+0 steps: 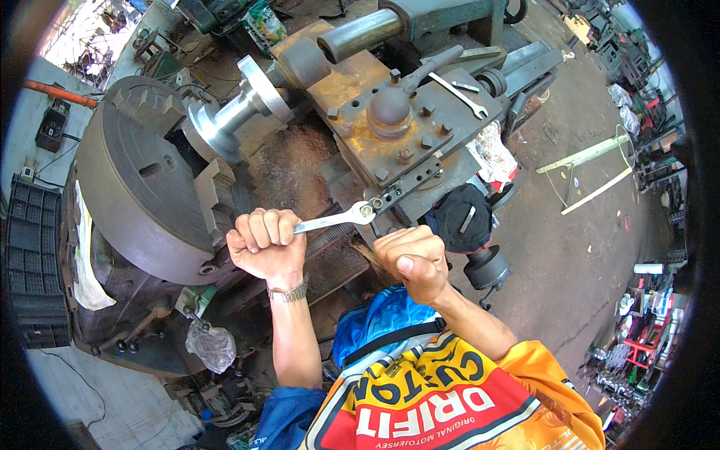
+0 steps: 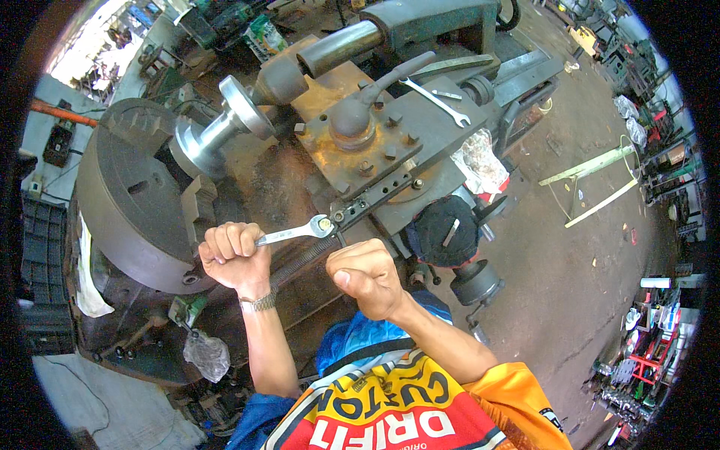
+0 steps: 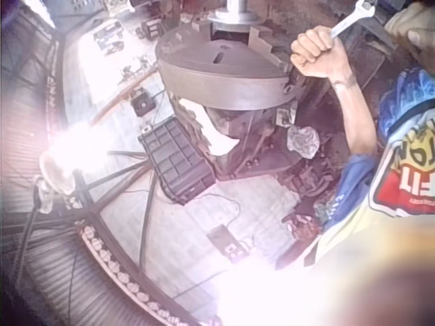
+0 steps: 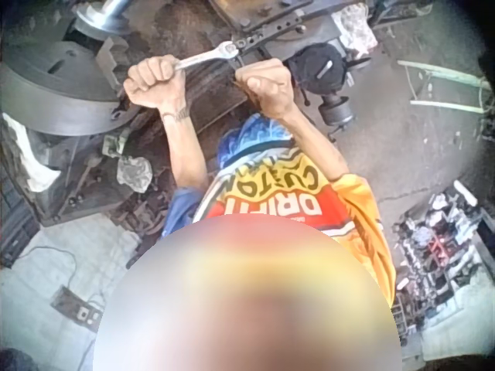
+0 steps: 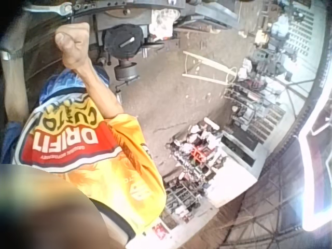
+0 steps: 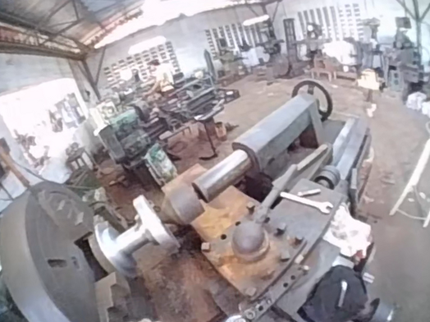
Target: The person operates a metal lathe, using a wrench to tighten and loosen bolts on the chuck and tool post. They adjust the tool post handle and rotate the chuck by hand to position the workpiece.
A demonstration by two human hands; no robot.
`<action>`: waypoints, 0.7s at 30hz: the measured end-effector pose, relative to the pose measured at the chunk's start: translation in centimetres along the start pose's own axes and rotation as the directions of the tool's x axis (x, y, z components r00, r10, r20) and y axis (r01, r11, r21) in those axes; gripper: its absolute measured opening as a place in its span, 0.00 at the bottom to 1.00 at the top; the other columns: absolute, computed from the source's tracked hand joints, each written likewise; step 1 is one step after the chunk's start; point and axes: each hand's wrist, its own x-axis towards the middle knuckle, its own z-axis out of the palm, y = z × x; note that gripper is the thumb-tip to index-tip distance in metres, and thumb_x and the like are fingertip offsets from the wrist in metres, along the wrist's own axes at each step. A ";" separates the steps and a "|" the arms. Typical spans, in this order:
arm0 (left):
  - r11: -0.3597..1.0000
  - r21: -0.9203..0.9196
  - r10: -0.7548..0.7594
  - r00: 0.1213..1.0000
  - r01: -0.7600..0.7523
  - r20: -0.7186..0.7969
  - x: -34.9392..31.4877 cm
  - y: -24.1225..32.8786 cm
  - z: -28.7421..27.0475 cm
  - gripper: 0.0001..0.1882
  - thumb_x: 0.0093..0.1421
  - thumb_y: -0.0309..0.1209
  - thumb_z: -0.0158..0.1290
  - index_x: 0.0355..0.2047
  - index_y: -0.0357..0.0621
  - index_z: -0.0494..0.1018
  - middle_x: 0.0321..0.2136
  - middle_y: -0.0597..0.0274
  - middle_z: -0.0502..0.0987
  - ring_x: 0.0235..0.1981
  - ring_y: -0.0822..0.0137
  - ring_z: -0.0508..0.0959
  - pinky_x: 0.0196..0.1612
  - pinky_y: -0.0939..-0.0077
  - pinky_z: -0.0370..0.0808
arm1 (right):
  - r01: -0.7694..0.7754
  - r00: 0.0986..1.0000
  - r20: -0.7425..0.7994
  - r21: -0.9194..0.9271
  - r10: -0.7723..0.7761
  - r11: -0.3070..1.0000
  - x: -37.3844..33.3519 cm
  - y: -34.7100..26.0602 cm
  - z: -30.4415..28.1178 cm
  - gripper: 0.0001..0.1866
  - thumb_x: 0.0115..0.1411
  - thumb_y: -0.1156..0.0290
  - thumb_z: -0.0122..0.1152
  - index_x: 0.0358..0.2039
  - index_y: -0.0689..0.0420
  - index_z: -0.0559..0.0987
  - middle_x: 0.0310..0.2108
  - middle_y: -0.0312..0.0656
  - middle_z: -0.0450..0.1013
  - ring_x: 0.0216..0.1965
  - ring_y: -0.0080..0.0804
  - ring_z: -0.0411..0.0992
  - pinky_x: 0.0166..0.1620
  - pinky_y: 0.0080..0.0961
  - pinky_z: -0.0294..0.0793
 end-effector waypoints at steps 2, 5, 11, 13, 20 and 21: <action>1.000 -0.007 -0.012 1.000 0.012 0.012 0.2 -0.1 -0.3 0.17 0.50 0.29 0.46 0.08 0.50 0.54 0.06 0.70 0.51 0.10 0.74 0.47 0.15 0.75 0.46 | -0.009 1.000 0.001 -0.011 0.009 1.000 0.0 0.0 0.0 0.25 0.62 0.63 0.51 0.13 0.60 0.56 0.12 0.40 0.50 0.14 0.34 0.50 0.21 0.34 0.49; 1.000 -0.018 -0.018 1.000 0.018 0.019 0.3 0.1 -0.5 0.17 0.50 0.29 0.46 0.08 0.50 0.54 0.06 0.70 0.51 0.10 0.74 0.47 0.15 0.75 0.47 | -0.006 1.000 -0.004 -0.027 0.006 1.000 -0.1 0.1 0.0 0.25 0.62 0.63 0.51 0.13 0.60 0.56 0.12 0.40 0.50 0.14 0.34 0.50 0.21 0.34 0.48; 0.988 0.134 0.079 0.997 -0.077 -0.006 -1.3 -0.5 -0.4 0.17 0.49 0.31 0.45 0.08 0.50 0.53 0.06 0.69 0.51 0.10 0.73 0.47 0.15 0.73 0.47 | 0.013 0.999 -0.028 -0.043 -0.015 0.999 -0.2 0.2 0.3 0.25 0.62 0.62 0.51 0.13 0.60 0.56 0.12 0.40 0.49 0.13 0.34 0.50 0.21 0.34 0.48; 0.982 0.163 0.107 0.994 -0.101 -0.027 -2.0 -1.1 -0.4 0.16 0.47 0.26 0.44 0.08 0.52 0.52 0.07 0.70 0.50 0.10 0.74 0.46 0.15 0.76 0.46 | 0.022 0.999 -0.028 -0.044 -0.023 0.999 -0.2 0.2 0.4 0.25 0.61 0.62 0.52 0.12 0.60 0.56 0.12 0.40 0.50 0.13 0.35 0.50 0.21 0.34 0.49; 0.994 0.029 0.101 0.995 -0.101 -0.010 -1.5 -0.3 -0.3 0.17 0.49 0.28 0.45 0.08 0.51 0.52 0.07 0.70 0.50 0.10 0.74 0.47 0.15 0.75 0.46 | 0.007 1.000 -0.009 -0.051 -0.007 0.999 -0.2 0.2 0.2 0.24 0.60 0.63 0.52 0.12 0.61 0.57 0.12 0.41 0.51 0.13 0.35 0.51 0.21 0.34 0.49; 0.998 -0.003 0.068 0.998 -0.068 0.004 -1.3 -0.2 -0.4 0.18 0.49 0.29 0.46 0.08 0.51 0.52 0.06 0.70 0.50 0.10 0.74 0.47 0.16 0.74 0.47 | 0.009 1.000 -0.006 -0.053 -0.009 0.999 -0.2 0.2 0.2 0.24 0.60 0.63 0.52 0.12 0.61 0.57 0.12 0.41 0.51 0.13 0.35 0.51 0.21 0.34 0.49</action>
